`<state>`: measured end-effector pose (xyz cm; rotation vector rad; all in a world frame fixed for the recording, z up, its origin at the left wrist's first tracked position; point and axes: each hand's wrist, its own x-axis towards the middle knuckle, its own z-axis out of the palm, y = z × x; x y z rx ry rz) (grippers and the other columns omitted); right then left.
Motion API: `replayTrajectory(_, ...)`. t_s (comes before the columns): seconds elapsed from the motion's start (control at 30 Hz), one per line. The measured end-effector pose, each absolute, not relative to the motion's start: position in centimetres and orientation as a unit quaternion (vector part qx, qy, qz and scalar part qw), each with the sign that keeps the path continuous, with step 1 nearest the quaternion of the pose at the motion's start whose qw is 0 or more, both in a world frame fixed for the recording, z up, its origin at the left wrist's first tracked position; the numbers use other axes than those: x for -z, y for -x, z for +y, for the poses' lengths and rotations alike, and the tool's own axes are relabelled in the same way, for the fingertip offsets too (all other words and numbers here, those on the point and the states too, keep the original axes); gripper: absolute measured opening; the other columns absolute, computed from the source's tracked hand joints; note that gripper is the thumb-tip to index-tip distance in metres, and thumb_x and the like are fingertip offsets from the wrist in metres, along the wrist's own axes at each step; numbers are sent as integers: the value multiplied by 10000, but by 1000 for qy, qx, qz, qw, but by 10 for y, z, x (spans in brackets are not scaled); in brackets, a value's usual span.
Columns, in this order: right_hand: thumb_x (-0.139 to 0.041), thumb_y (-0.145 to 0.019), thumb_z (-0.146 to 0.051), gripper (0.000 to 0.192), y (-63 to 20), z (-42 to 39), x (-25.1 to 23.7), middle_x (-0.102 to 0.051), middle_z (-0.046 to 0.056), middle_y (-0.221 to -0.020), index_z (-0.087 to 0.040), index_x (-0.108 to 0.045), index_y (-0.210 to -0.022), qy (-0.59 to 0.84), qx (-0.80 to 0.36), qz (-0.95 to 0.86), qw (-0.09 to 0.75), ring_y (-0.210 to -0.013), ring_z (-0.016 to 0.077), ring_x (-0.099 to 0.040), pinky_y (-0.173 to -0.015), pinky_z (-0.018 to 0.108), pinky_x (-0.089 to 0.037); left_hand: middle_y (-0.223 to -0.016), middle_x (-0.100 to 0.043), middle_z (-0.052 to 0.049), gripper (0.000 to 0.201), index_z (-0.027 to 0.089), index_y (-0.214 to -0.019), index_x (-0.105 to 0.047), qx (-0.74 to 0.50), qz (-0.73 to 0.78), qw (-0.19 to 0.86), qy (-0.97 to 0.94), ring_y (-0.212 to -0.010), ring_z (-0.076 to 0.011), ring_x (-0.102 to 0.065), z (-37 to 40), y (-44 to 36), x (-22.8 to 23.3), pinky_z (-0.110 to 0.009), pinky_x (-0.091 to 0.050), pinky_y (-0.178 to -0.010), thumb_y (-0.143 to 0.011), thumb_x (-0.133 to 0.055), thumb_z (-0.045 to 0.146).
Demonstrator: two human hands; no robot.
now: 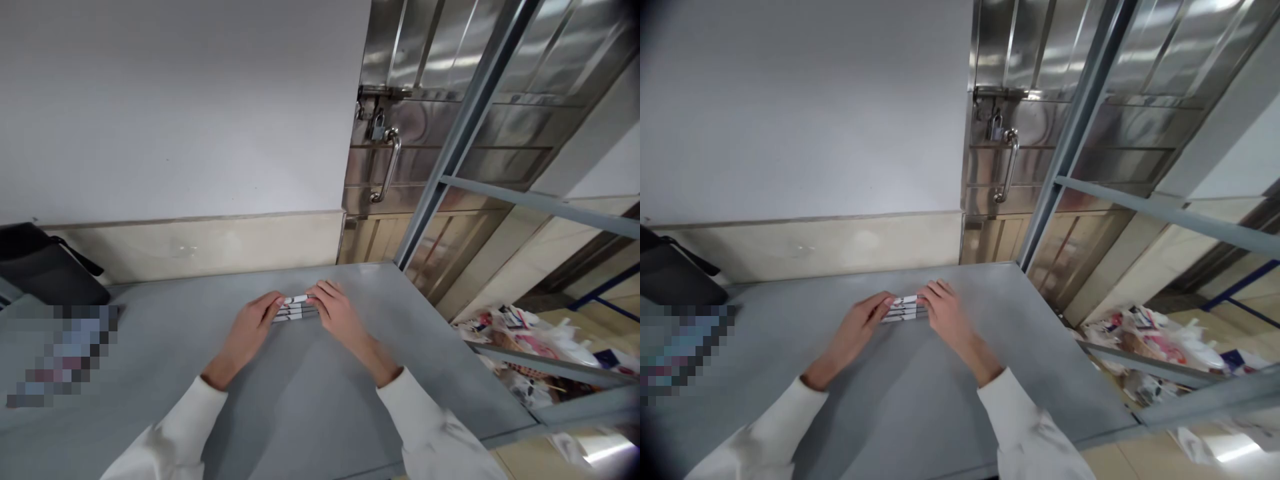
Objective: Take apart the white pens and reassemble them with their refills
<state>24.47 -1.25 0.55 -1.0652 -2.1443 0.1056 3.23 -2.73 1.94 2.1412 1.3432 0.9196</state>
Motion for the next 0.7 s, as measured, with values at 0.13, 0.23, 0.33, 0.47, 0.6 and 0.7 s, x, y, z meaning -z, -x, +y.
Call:
replayTrajectory(0.13,-498,-986,-284,154,-248,-15,-9,-636,50,-982,-255,-646,-1020,410,-86,-812,406,-964,228,-561,-884,370,-430,-858,-662,-12,355,220,-947,-625,-351,478,219,-775,-771,-170,-583,-28,-32,-19,-256,-428,-725,-1012,-339,420)
replayTrajectory(0.23,-530,-974,-331,150,-249,-16,-11,-648,44,-975,-247,-652,-995,416,-122,-799,416,-960,216,-581,-873,354,-440,-896,-674,-17,351,225,-976,-632,-348,480,208,-778,-793,-176,-592,-28,-31,-19,-262,-430,-736,-1016,-335,408)
replayTrajectory(0.33,-454,-1006,-318,255,-251,-16,-12,-649,29,-850,-228,-657,-880,420,-163,-794,408,-836,188,-599,-794,329,-452,-931,-679,-20,342,229,-981,-636,-335,476,197,-789,-821,-181,-599,-27,-30,-17,-266,-431,-751,-1018,-338,393)
replayTrajectory(0.47,-558,-954,-304,131,-251,-14,-11,-667,36,-928,-237,-670,-949,405,-192,-781,434,-912,193,-612,-835,327,-469,-916,-675,-15,338,232,-981,-631,-329,473,195,-794,-817,-177,-602,-25,-28,-15,-264,-429,-749,-1021,-335,393)
replayTrajectory(0.6,-538,-953,-345,178,-251,-13,-11,-689,32,-883,-231,-675,-943,412,-254,-753,446,-842,185,-642,-807,323,-502,-913,-674,-19,359,235,-983,-629,-326,476,189,-795,-824,-180,-608,-26,-27,-14,-266,-435,-751,-1023,-319,410)
replayTrajectory(0.7,-515,-951,-323,198,-251,-15,-13,-697,20,-816,-226,-682,-904,414,-294,-742,438,-780,176,-654,-762,309,-517,-919,-679,-27,367,236,-983,-633,-329,474,180,-797,-830,-184,-615,-26,-26,-14,-270,-445,-758,-1021,-316,417)
